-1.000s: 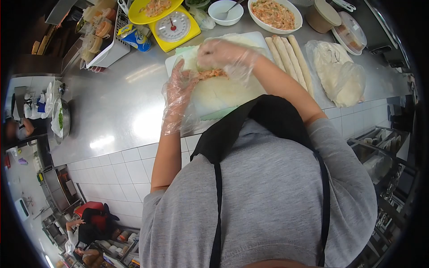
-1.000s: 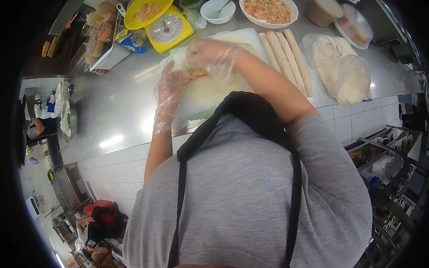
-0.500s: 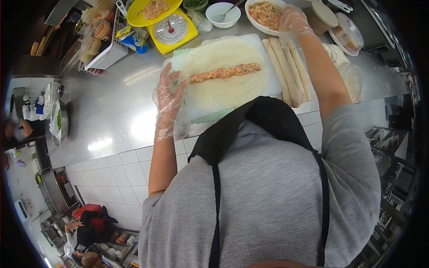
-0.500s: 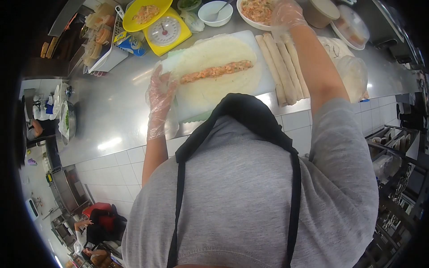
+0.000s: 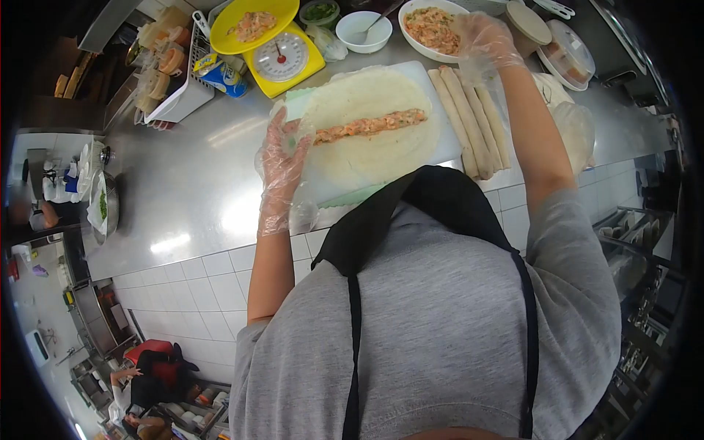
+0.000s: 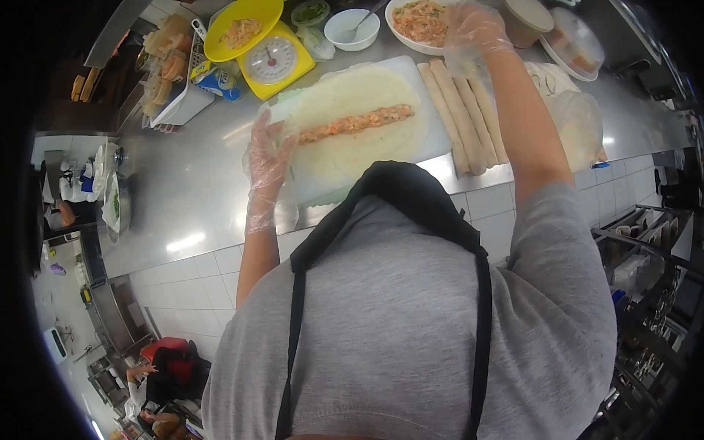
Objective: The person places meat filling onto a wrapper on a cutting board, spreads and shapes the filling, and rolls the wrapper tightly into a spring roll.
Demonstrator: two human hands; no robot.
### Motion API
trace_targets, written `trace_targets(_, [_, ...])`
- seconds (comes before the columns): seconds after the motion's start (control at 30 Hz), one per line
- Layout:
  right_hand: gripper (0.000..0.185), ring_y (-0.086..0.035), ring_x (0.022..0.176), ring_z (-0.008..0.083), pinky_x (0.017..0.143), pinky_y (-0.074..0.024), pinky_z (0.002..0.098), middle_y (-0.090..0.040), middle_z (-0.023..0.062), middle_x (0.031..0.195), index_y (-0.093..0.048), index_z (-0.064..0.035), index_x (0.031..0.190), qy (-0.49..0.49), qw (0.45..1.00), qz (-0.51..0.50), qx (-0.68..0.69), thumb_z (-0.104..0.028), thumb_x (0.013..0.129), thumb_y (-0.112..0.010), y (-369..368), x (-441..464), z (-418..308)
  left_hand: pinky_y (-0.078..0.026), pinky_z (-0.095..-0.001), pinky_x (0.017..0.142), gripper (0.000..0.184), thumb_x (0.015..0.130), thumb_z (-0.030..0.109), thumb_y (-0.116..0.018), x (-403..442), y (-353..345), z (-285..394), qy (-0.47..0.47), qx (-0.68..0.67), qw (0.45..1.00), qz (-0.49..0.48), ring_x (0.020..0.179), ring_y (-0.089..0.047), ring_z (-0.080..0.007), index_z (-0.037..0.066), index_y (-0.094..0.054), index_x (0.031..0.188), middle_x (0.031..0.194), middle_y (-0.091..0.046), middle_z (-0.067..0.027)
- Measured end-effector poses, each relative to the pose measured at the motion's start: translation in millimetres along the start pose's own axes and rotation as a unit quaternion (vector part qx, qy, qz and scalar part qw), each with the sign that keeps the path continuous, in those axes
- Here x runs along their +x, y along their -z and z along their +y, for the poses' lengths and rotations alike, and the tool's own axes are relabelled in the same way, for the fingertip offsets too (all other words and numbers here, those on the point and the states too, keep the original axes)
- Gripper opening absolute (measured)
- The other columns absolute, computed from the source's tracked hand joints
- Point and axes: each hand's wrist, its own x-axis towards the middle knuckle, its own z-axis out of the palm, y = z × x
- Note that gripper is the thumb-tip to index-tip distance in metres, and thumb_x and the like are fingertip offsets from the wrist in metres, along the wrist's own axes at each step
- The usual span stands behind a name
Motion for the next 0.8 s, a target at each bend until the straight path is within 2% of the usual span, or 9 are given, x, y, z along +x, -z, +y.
trace_targets(0.03, [0.031, -0.063, 0.093, 0.0257, 0.082, -0.0486, 0.0329, -0.066, 0.0119, 0.101, -0.062, -0.007, 0.111, -0.001, 1.0, -0.003, -0.002, -0.024, 0.085, -0.056, 2.5, -5.6, 2.4, -0.045, -0.0325, 0.09, 0.065, 0.078, 0.009, -0.071, 0.1, 1.3, 12.2, 0.024, 0.011, 1.0, -0.003, 0.101, -0.058, -0.0185, 0.008, -0.039, 0.134, 0.107, -0.064, -0.0102])
trace_targets(0.07, [0.028, -0.063, 0.092, 0.0227, 0.082, -0.0483, 0.0309, -0.066, 0.0098, 0.1, -0.061, -0.0058, 0.11, -0.005, 0.976, 0.061, 0.209, -0.021, 0.087, -0.056, 3.7, -11.5, 4.9, -0.043, -0.0335, 0.092, 0.065, 0.079, 0.01, -0.071, -0.5, 0.8, 18.7, 0.049, 0.022, 0.999, -0.007, 0.104, -0.056, -0.0184, 0.008, -0.038, 0.135, 0.108, -0.063, -0.0097])
trace_targets(0.1, [0.025, -0.063, 0.092, 0.0197, 0.081, -0.0479, 0.0289, -0.067, 0.0078, 0.099, -0.061, -0.0045, 0.109, -0.01, 0.904, 0.123, 0.41, -0.017, 0.089, -0.056, 3.9, -18.5, 6.4, -0.043, -0.0335, 0.092, 0.065, 0.079, 0.01, -0.071, -0.9, -2.1, 18.4, 0.05, 0.021, 0.998, -0.01, 0.104, -0.056, -0.0184, 0.008, -0.038, 0.135, 0.108, -0.063, -0.0097])
trace_targets(0.23, [0.019, -0.062, 0.088, 0.0174, 0.08, -0.0479, 0.0308, -0.065, 0.0053, 0.094, -0.062, -0.0021, 0.102, 0.114, 0.842, 0.047, 0.525, -0.009, 0.084, -0.062, -10.4, -49.3, -30.0, -0.045, -0.035, 0.091, 0.065, 0.077, 0.013, -0.072, 5.4, -19.5, 22.1, 0.025, 0.068, 0.997, -0.035, 0.103, -0.058, -0.0223, 0.009, -0.04, 0.134, 0.108, -0.063, -0.0114])
trace_targets(0.27, [0.019, -0.062, 0.088, 0.0174, 0.08, -0.0479, 0.0308, -0.065, 0.0053, 0.094, -0.062, -0.0021, 0.102, 0.111, 0.843, 0.047, 0.524, -0.009, 0.084, -0.062, -9.5, -57.3, -40.5, -0.046, -0.0354, 0.089, 0.066, 0.076, 0.012, -0.073, 7.3, -24.3, 25.2, 0.008, 0.077, 0.996, -0.038, 0.102, -0.059, -0.0251, 0.009, -0.041, 0.133, 0.107, -0.064, -0.0132])
trace_targets(0.33, [0.012, -0.061, 0.083, 0.0226, 0.076, -0.048, 0.0341, -0.063, 0.0077, 0.085, -0.064, -0.004, 0.089, 0.241, 0.889, 0.051, 0.385, -0.009, 0.079, -0.066, -6.8, -71.5, -62.6, -0.046, -0.0353, 0.089, 0.065, 0.076, 0.012, -0.072, 9.7, -28.6, 32.3, 0.001, 0.063, 0.997, -0.044, 0.101, -0.059, -0.0251, 0.009, -0.042, 0.133, 0.107, -0.064, -0.0131])
trace_targets(0.43, [0.011, -0.059, 0.08, 0.028, 0.074, -0.0471, 0.0372, -0.059, 0.0104, 0.08, -0.064, -0.0043, 0.079, 0.273, 0.899, 0.022, 0.343, -0.011, 0.072, -0.069, -13.8, -82.4, -86.4, -0.046, -0.0352, 0.089, 0.064, 0.077, 0.012, -0.072, 10.2, -27.5, 27.1, -0.014, 0.053, 0.998, -0.042, 0.101, -0.059, -0.0249, 0.009, -0.042, 0.133, 0.107, -0.064, -0.0129])
trace_targets(0.57, [0.015, -0.059, 0.085, 0.0272, 0.075, -0.0449, 0.0384, -0.06, 0.0099, 0.083, -0.064, -0.0057, 0.078, 0.239, 0.916, -0.061, 0.316, -0.017, 0.07, -0.07, -4.9, -91.6, -104.9, -0.045, -0.0349, 0.09, 0.063, 0.078, 0.011, -0.071, 5.4, -16.9, 19.3, -0.006, 0.065, 0.997, -0.032, 0.103, -0.059, -0.0242, 0.009, -0.041, 0.134, 0.107, -0.064, -0.0132])
trace_targets(0.8, [0.017, -0.057, 0.093, 0.0256, 0.078, -0.0415, 0.04, -0.058, 0.0077, 0.084, -0.061, -0.007, 0.078, 0.306, 0.938, 0.023, 0.163, -0.024, 0.077, -0.063, -42.1, -93.1, -119.9, -0.044, -0.0342, 0.091, 0.063, 0.078, 0.013, -0.071, -4.2, -14.8, 10.6, 0.032, 0.032, 0.999, -0.027, 0.103, -0.059, -0.0233, 0.009, -0.041, 0.134, 0.109, -0.063, -0.0144])
